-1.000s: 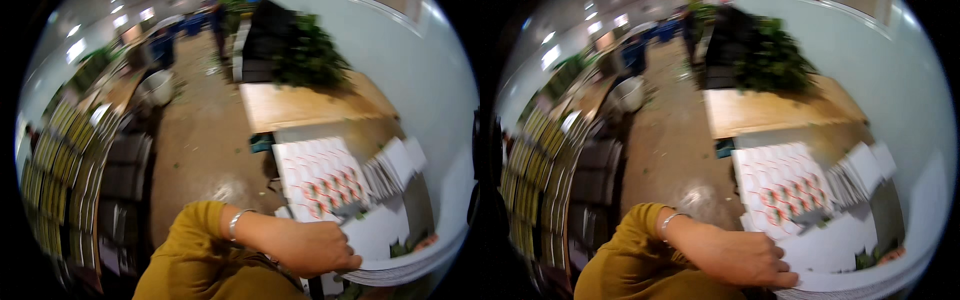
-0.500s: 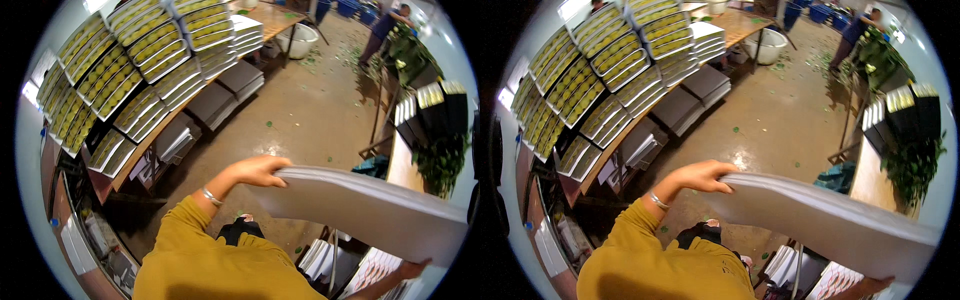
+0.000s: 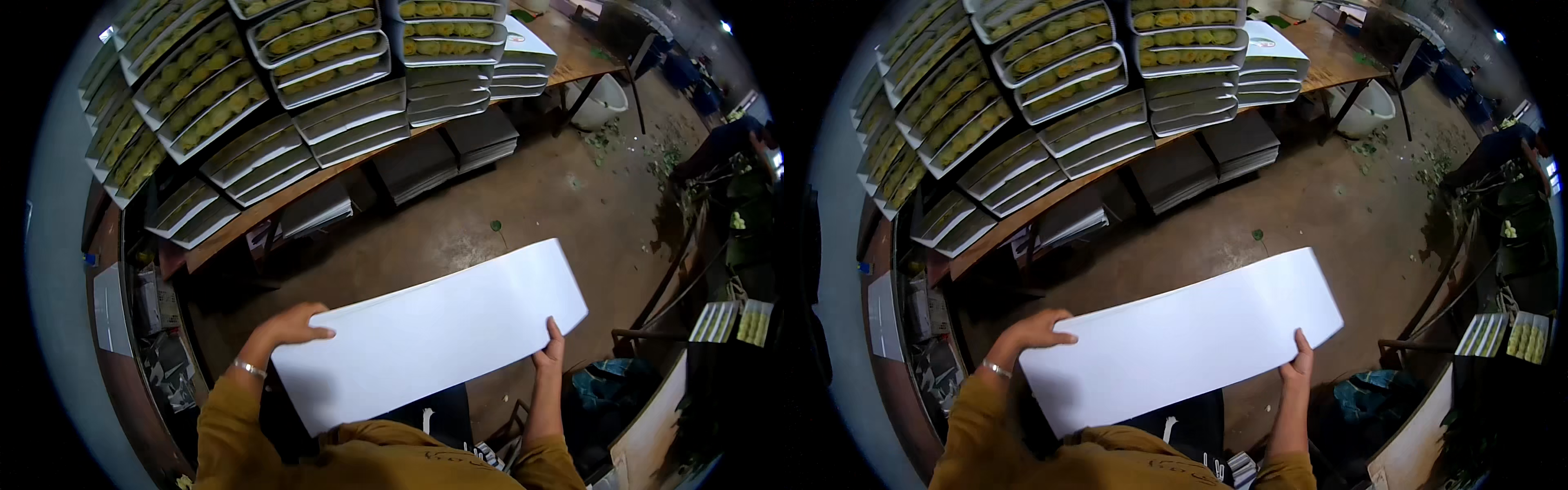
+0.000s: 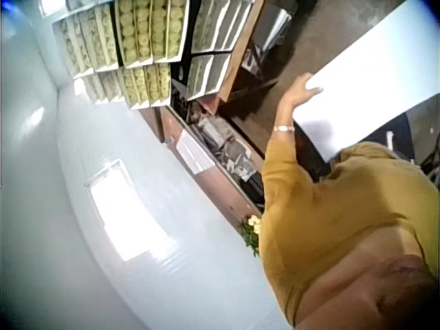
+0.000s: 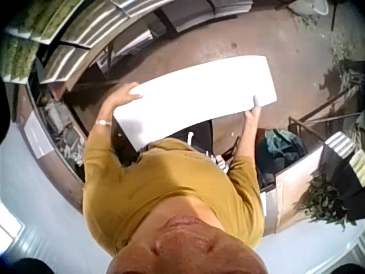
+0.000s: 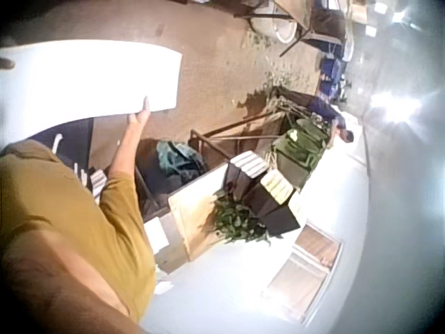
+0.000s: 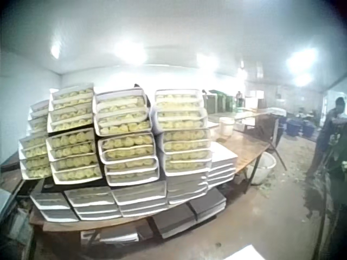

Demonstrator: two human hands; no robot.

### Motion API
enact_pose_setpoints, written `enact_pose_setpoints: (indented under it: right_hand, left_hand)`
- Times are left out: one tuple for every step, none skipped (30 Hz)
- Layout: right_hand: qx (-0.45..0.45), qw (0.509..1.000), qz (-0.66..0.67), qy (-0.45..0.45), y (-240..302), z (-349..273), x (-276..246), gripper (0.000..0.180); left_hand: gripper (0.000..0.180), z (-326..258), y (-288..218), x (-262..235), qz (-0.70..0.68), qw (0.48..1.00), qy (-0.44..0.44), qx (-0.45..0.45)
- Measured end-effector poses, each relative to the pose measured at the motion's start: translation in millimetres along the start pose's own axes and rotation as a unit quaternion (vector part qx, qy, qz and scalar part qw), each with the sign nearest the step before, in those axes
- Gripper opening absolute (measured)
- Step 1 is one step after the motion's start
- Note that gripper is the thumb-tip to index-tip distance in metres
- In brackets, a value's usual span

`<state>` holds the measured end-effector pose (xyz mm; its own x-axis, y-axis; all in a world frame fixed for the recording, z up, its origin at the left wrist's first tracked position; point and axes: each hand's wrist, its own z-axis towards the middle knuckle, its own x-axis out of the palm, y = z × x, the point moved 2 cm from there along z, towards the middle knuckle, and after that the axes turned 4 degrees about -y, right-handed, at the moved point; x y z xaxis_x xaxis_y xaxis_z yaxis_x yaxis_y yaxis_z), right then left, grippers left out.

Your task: The person arranges white roses and green leaves into white paper sleeves, folds the sleeves closed, and staples them shut. The person then applies a round sticker to the sealed package and places it on a nearby table. The person repeats this process with additional roses and leaves.

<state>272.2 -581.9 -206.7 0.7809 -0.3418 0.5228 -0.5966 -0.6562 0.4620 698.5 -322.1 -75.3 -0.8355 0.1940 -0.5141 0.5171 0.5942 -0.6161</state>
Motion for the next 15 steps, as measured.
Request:
enact_pose_setpoints:
  right_hand:
    - [0.037, 0.999, -0.006, -0.004, -15.1, 17.0, 4.1, 0.039]
    - [0.071, 0.997, -0.018, -0.012, -23.4, 31.3, 8.6, 0.037]
    - [0.078, 0.996, -0.041, -0.011, -30.5, 42.4, 12.2, 0.035]
    - [0.108, 0.992, -0.066, -0.014, -34.0, 51.2, 14.3, 0.034]
    - [0.111, 0.99, -0.084, -0.016, -36.7, 58.6, 21.4, 0.034]
    - [0.114, 0.988, -0.102, -0.018, -39.1, 65.4, 27.4, 0.035]
    - [0.109, 0.987, -0.115, -0.011, -38.1, 72.3, 33.8, 0.036]
    - [0.106, 0.986, -0.126, -0.002, -37.8, 79.9, 41.5, 0.036]
    - [0.099, 0.986, -0.137, 0.004, -36.3, 86.3, 47.0, 0.037]
    - [0.107, 0.985, -0.139, 0.006, -35.4, 95.9, 54.9, 0.038]
    - [0.102, 0.983, -0.151, 0.007, -33.0, 104.1, 63.0, 0.038]
    - [0.099, 0.981, -0.165, 0.01, -31.1, 113.1, 73.4, 0.038]
    - [0.091, 0.98, -0.176, 0.01, -29.6, 121.8, 84.9, 0.039]
    - [0.082, 0.979, -0.184, 0.011, -28.7, 130.9, 98.1, 0.039]
    - [0.068, 0.979, -0.19, 0.03, -29.8, 139.4, 117.7, 0.039]
  left_hand:
    - [0.047, -6.9, 16.9, 5.3, -0.022, 0.999, 0.001, -0.034]
    - [0.047, -8.0, 29.4, 12.1, -0.049, 0.997, 0.005, -0.064]
    - [0.048, -6.3, 36.3, 16.7, -0.059, 0.995, 0.006, -0.081]
    - [0.049, -6.2, 40.6, 19.2, -0.07, 0.993, 0.006, -0.098]
    - [0.049, -6.0, 45.3, 20.5, -0.079, 0.99, 0.001, -0.115]
    - [0.049, -2.7, 53.7, 27.6, -0.104, 0.987, -0.007, -0.121]
    - [0.048, 1.1, 64.3, 36.9, -0.129, 0.983, -0.015, -0.127]
    - [0.048, 3.2, 74.2, 40.3, -0.153, 0.979, -0.025, -0.135]
    - [0.044, 8.2, 67.4, 34.0, -0.153, 0.98, -0.016, -0.127]
    - [0.043, 14.4, 63.8, 28.0, -0.171, 0.978, -0.016, -0.12]
    - [0.042, 20.8, 61.6, 21.7, -0.19, 0.975, -0.017, -0.112]
    - [0.041, 26.6, 62.3, 16.1, -0.21, 0.972, -0.021, -0.105]
    - [0.04, 34.3, 68.5, 12.7, -0.225, 0.97, -0.023, -0.091]
    - [0.04, 44.7, 77.2, 8.3, -0.238, 0.968, -0.025, -0.074]
    - [0.04, 52.5, 83.3, -0.6, -0.247, 0.967, -0.032, -0.056]
